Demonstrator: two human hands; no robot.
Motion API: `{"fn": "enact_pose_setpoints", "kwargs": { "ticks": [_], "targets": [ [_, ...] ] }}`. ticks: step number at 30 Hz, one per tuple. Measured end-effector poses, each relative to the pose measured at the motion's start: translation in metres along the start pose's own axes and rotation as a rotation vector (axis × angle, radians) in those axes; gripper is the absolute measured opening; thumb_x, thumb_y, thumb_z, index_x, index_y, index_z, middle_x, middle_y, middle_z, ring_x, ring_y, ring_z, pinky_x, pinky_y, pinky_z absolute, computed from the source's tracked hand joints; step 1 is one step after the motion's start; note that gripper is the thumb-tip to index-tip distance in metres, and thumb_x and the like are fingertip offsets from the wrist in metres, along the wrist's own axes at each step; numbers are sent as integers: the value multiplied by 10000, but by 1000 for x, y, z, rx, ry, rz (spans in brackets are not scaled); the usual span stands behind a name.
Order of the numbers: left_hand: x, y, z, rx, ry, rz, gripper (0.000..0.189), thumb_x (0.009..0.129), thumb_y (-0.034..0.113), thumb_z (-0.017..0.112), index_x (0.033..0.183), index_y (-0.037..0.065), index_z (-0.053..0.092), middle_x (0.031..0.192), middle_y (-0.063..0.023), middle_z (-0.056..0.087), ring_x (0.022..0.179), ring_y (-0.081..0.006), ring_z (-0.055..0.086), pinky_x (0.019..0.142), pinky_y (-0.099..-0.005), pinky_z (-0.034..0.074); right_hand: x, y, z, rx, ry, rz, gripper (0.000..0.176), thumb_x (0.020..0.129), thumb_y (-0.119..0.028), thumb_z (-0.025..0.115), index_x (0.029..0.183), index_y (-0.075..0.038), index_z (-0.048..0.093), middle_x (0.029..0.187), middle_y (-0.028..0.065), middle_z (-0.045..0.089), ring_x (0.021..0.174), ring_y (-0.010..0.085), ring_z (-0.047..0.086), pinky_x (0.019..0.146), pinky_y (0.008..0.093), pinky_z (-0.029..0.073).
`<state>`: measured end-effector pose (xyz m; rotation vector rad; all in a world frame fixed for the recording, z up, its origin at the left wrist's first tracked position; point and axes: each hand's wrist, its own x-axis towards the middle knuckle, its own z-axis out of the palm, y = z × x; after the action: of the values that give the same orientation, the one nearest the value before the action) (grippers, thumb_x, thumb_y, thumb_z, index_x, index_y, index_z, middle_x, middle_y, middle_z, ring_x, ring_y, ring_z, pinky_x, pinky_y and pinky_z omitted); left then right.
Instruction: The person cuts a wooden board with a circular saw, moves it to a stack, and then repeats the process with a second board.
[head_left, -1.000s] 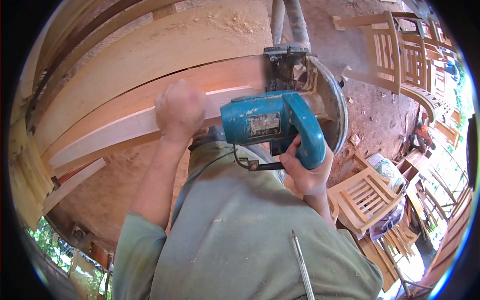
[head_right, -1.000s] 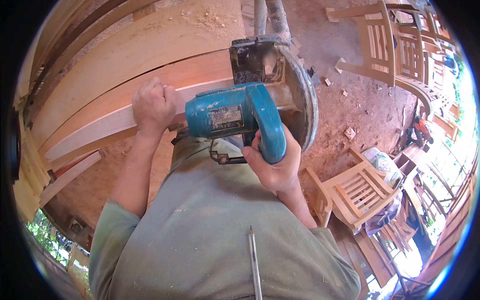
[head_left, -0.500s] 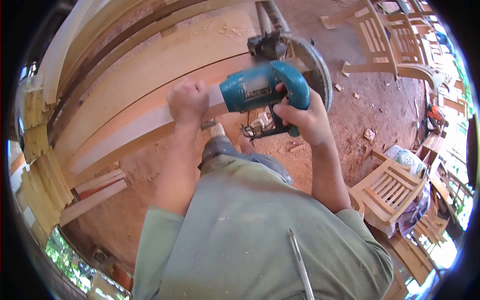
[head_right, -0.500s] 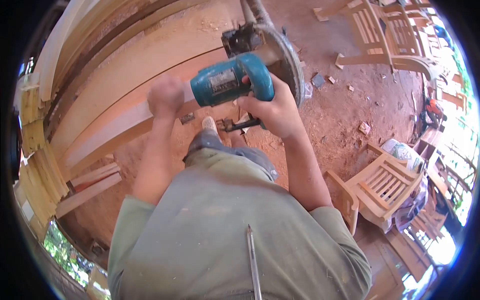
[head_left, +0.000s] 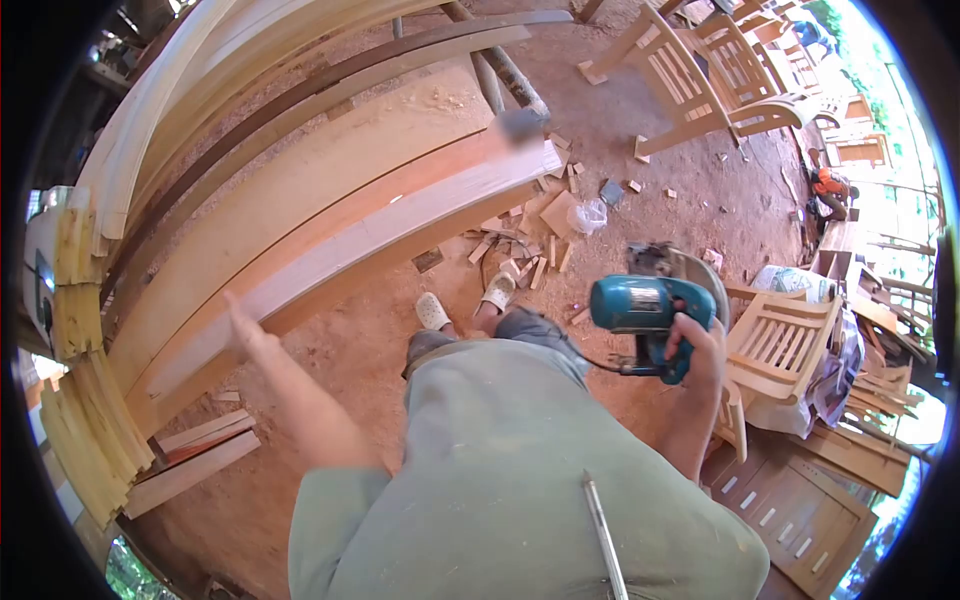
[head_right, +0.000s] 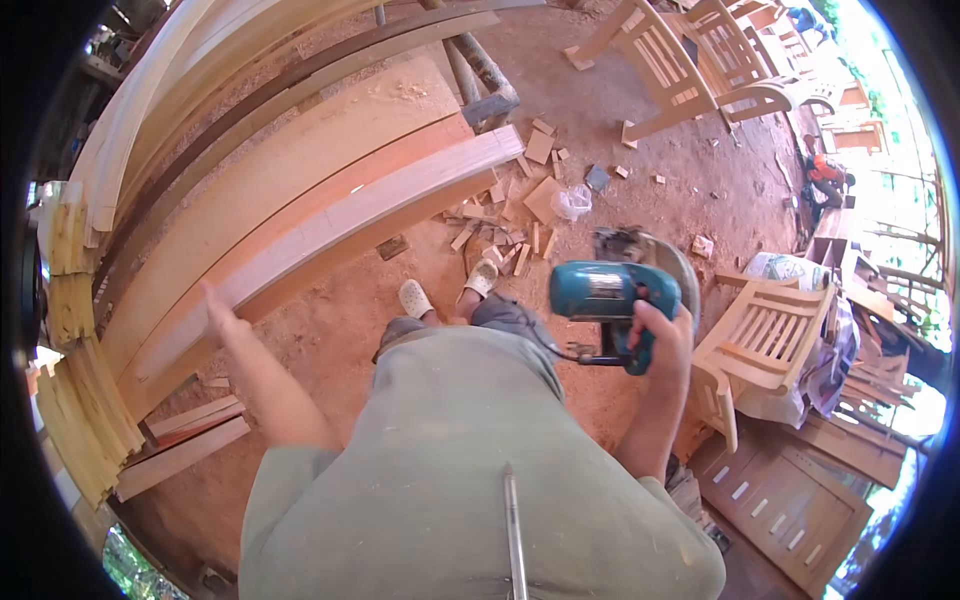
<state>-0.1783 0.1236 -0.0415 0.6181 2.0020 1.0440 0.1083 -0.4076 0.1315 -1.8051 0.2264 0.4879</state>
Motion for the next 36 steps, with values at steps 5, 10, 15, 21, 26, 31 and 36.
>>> {"fn": "enact_pose_setpoints", "kwargs": {
  "ticks": [5, 10, 15, 21, 26, 31, 36],
  "targets": [
    [-33, 16, 11, 359, 208, 11, 977, 693, 360, 829, 1346, -169, 331, 1220, -286, 516, 1133, -328, 574, 966, -434, 541, -35, 10, -33, 111, 228, -3, 253, 867, -180, 686, 1014, 13, 616, 654, 36, 555, 479, 144, 532, 429, 279, 447],
    [70, -55, -32, -325, -216, -30, 761, 780, 309, 729, 1321, -117, 406, 1270, -245, 512, 1091, -346, 602, 902, -480, 541, -31, 26, -61, 208, 359, 77, 185, 878, -212, 697, 883, -47, 614, 652, 30, 566, 472, 133, 528, 410, 284, 448],
    [-44, -19, -69, -713, -256, 89, 679, 850, 421, 610, 1412, 79, 441, 1321, -162, 539, 1201, -327, 536, 946, -534, 467, 3, 50, -82, 233, 349, 115, 201, 880, -241, 707, 835, -79, 596, 654, 18, 567, 473, 129, 527, 413, 282, 447],
    [-99, 16, -74, -503, -173, 350, 713, 821, 347, 708, 1331, -90, 468, 1293, -218, 545, 1124, -334, 581, 930, -501, 493, 22, 49, -93, 191, 252, 114, 218, 887, -249, 702, 801, -86, 586, 650, 10, 556, 474, 121, 518, 423, 281, 439],
    [-131, 36, -56, -350, -253, 625, 564, 767, 115, 758, 1212, -134, 516, 1176, -251, 595, 993, -289, 638, 841, -431, 551, 45, 45, -100, 115, 207, 97, 220, 869, -269, 710, 870, -77, 604, 657, 2, 553, 473, 113, 511, 425, 268, 415],
    [-142, 24, -31, 79, -492, 1270, 393, 735, 87, 760, 1070, -71, 627, 960, -149, 656, 885, -245, 646, 794, -389, 542, 58, 48, -100, 137, 167, 45, 230, 849, -264, 713, 945, -73, 629, 660, -2, 546, 477, 106, 510, 426, 262, 404],
    [-168, 13, -20, 558, -652, 1589, 411, 669, 194, 844, 938, -46, 647, 913, -167, 641, 849, -332, 641, 761, -396, 533, 67, 64, -109, 161, 87, 21, 233, 849, -247, 711, 962, -63, 624, 664, 3, 551, 484, 113, 521, 425, 264, 404]
  ]
}}
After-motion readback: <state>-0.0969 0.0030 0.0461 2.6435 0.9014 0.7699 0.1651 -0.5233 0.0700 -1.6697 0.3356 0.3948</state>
